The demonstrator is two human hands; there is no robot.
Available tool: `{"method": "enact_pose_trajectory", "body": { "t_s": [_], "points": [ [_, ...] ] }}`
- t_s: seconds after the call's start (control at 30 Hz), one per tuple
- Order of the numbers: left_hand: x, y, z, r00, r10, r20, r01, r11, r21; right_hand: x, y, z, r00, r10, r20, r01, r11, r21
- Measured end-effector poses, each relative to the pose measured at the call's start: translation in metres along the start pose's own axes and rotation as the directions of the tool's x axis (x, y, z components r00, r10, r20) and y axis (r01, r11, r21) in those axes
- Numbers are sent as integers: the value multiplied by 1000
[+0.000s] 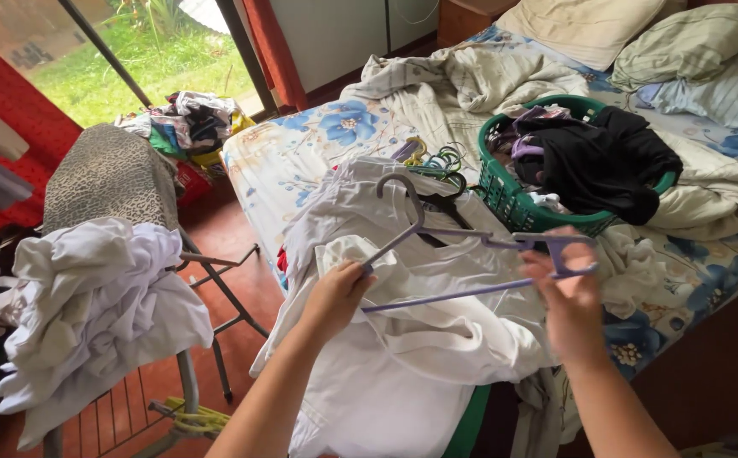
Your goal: The person repeatedly picks up shirts from a pile on a bed, places them onto hangers, and then sets the hangers onto a metal drying rack. The process is repeated for multiple shirts of various colors.
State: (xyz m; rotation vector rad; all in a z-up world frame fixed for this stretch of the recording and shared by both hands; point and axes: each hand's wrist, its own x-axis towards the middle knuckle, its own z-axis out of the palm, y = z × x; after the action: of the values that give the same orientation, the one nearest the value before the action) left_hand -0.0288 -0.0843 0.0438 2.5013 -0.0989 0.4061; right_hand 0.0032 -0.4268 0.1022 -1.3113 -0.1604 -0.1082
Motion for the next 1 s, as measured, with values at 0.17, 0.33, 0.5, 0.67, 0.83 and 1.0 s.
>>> {"method": "enact_pose_trajectory", "body": {
  "t_s": [0.17,0.33,0.5,0.67,0.83,1.0],
  "points": [
    [-5,20,-25,970,-2,244,34,991,-127,0,-40,-22,991,134,-25,-136,955,-264],
    [-10,-1,-15,959,206,192,-215,976,26,2,-33,-45,988,126,85,-67,866,-495],
    [-8,7,-6,933,291,214,-304,952,34,-15,-9,-16,833,500,236,25,392,-920],
    [-1,-18,-15,919,180,351,-254,950,179,-15,-12,-34,868,493,63,-148,377,-914],
    [-14,-60,-15,885,-244,396,167,961,219,-6,-27,-84,908,417,-44,-246,446,-861],
    [-25,-8,-38,942,-192,276,218,974,-65,-2,-6,-88,917,389,-82,-258,423,-869]
  ]
}}
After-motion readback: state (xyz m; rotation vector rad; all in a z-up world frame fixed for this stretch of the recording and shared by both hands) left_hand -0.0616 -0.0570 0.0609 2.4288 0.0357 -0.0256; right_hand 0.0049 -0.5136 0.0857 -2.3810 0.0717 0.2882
